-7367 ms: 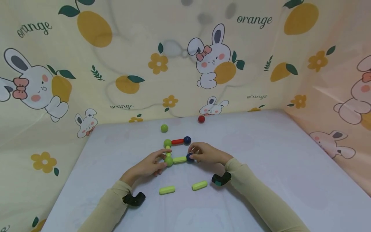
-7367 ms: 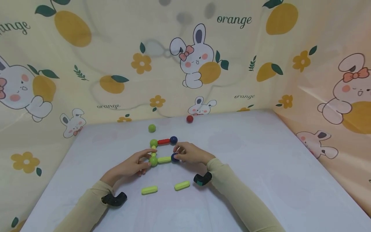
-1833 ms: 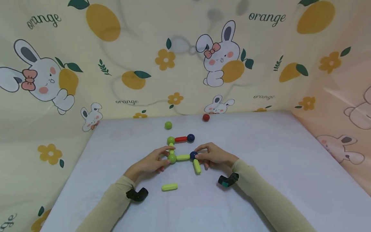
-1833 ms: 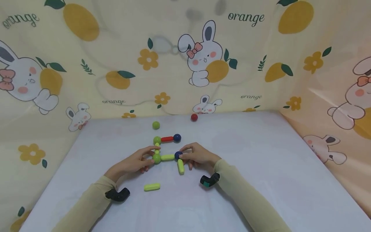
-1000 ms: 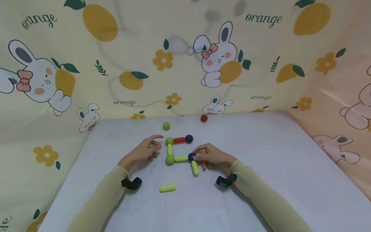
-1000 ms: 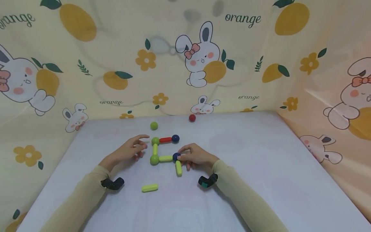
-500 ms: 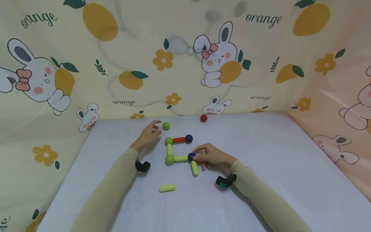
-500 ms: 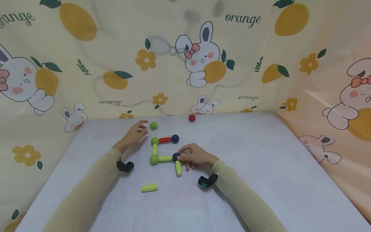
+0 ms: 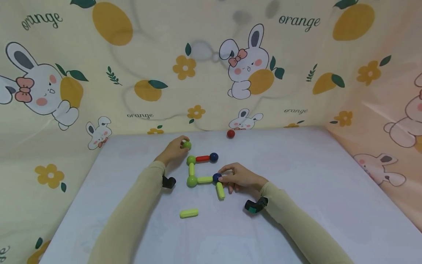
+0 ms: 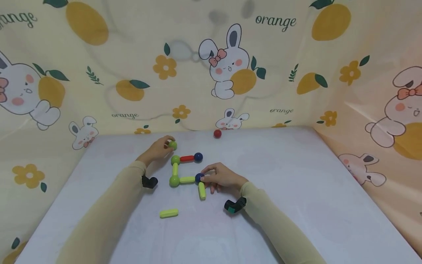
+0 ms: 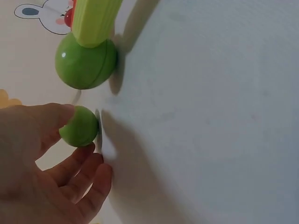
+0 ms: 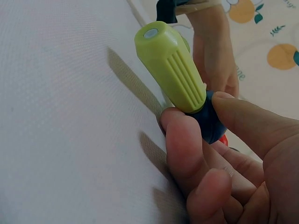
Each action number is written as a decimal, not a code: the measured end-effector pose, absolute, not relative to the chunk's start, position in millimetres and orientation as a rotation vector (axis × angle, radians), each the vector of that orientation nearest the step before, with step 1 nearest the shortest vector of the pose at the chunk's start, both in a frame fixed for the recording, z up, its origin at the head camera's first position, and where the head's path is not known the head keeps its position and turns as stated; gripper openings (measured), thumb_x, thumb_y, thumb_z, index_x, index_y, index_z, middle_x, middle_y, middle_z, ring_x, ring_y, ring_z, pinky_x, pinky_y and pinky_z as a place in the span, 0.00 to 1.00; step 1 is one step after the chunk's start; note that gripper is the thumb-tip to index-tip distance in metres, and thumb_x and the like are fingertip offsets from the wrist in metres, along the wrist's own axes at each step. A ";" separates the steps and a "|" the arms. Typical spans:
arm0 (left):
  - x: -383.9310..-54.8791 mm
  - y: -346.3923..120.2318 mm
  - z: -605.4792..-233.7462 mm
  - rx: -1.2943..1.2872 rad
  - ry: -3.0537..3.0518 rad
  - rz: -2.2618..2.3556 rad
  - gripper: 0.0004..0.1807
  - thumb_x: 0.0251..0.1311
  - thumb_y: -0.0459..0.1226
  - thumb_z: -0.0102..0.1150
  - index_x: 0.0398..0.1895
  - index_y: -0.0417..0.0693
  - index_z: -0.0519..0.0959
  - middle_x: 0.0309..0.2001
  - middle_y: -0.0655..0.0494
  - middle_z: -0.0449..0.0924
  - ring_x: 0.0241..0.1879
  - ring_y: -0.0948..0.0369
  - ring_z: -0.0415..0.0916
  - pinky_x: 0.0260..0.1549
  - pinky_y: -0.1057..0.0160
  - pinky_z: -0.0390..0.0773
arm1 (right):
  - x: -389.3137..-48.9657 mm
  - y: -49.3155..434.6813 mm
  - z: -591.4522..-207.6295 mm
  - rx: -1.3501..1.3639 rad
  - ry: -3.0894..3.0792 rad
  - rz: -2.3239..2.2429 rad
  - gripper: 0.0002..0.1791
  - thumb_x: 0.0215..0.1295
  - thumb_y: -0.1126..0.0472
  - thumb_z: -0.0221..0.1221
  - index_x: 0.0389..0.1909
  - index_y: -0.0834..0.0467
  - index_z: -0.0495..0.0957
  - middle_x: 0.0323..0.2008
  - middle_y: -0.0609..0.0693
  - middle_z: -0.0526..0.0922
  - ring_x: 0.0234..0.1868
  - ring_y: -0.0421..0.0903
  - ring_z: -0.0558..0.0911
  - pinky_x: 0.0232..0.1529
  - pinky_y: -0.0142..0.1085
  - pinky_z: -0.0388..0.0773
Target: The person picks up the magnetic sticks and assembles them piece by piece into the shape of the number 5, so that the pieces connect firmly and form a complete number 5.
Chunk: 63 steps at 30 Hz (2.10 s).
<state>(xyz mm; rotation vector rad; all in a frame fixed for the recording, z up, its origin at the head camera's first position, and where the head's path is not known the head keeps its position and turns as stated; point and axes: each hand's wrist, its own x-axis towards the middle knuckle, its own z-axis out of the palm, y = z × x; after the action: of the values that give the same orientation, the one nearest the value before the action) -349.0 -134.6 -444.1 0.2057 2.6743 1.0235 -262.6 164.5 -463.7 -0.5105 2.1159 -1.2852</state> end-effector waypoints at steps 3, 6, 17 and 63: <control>-345.4 -138.2 -443.4 0.215 2.685 1.004 0.21 0.71 0.37 0.53 0.65 0.46 0.69 0.63 0.39 0.72 0.64 0.44 0.70 0.67 0.44 0.70 | -263.3 164.0 -463.4 -0.504 2.116 -1.289 0.23 0.72 0.54 0.61 0.62 0.60 0.76 0.24 0.47 0.87 0.16 0.38 0.79 0.19 0.28 0.72; -341.6 -143.2 -443.4 0.224 2.699 1.003 0.20 0.71 0.38 0.54 0.64 0.46 0.70 0.63 0.39 0.72 0.64 0.44 0.70 0.67 0.44 0.70 | -264.4 163.5 -464.4 -0.499 2.116 -1.295 0.23 0.72 0.54 0.61 0.62 0.60 0.76 0.24 0.47 0.87 0.16 0.38 0.79 0.19 0.28 0.72; -326.5 -151.3 -441.3 0.254 2.728 1.042 0.22 0.73 0.41 0.53 0.67 0.46 0.71 0.62 0.41 0.74 0.64 0.45 0.71 0.66 0.45 0.72 | -263.0 164.3 -468.1 -0.489 2.115 -1.294 0.23 0.72 0.53 0.61 0.62 0.60 0.76 0.24 0.47 0.87 0.17 0.38 0.79 0.19 0.28 0.73; -184.0 -78.1 -403.5 1.171 2.682 0.884 0.21 0.61 0.37 0.70 0.55 0.48 0.75 0.49 0.57 0.83 0.44 0.61 0.82 0.44 0.65 0.83 | -264.1 163.4 -465.0 -0.540 2.137 -1.299 0.21 0.72 0.57 0.60 0.61 0.61 0.77 0.23 0.47 0.87 0.16 0.38 0.80 0.19 0.28 0.74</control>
<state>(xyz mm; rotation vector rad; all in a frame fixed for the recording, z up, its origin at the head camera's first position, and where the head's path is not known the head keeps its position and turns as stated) -184.0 -78.1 -403.5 1.1712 2.6815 0.8835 -264.1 163.4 -465.0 -0.5396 2.1368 -1.2991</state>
